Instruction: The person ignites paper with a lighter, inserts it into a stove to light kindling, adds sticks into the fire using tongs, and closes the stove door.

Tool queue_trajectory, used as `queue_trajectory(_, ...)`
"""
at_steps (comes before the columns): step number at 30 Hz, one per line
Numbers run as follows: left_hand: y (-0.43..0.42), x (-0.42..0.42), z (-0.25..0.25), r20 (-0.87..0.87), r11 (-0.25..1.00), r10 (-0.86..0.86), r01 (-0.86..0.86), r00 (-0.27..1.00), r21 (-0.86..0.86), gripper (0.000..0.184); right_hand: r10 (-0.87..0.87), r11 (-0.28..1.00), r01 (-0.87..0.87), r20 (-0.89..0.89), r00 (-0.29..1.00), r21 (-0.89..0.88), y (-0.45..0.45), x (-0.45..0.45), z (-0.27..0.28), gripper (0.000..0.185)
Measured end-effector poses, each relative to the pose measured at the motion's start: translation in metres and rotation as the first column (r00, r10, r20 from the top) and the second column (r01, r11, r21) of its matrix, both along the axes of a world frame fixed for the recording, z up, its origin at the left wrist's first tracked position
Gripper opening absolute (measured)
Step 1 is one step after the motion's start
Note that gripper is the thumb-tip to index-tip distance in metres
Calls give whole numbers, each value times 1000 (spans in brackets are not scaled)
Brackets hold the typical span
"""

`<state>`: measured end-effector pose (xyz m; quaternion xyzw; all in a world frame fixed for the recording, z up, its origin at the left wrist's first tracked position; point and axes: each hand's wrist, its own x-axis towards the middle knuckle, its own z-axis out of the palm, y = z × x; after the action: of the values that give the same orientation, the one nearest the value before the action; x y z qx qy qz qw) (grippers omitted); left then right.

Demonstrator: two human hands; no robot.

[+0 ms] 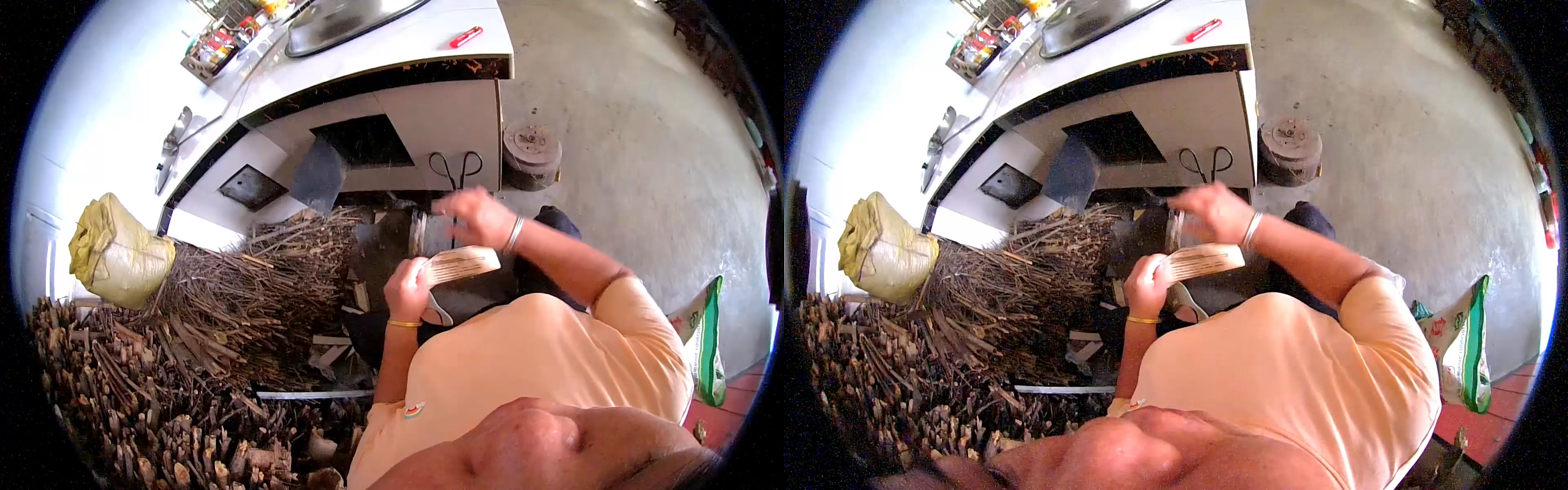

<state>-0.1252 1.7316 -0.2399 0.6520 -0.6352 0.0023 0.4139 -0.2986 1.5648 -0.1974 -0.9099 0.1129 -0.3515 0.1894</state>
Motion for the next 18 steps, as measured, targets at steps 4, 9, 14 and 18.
queue_trajectory(4,15,20,9,4,993,109,-109,994,-53,10,-359,799,453,290,887,-395,-104,-2,82,32)
queue_trajectory(9,20,21,14,-8,975,188,-188,982,-121,10,-858,508,835,-208,469,-214,-163,16,204,32)
queue_trajectory(14,29,28,10,-59,956,254,-260,965,-139,14,-785,591,792,-335,520,-155,-215,31,196,32)
queue_trajectory(18,40,43,2,-197,933,348,-359,917,-26,21,-689,719,674,-306,658,-170,-200,47,185,26)
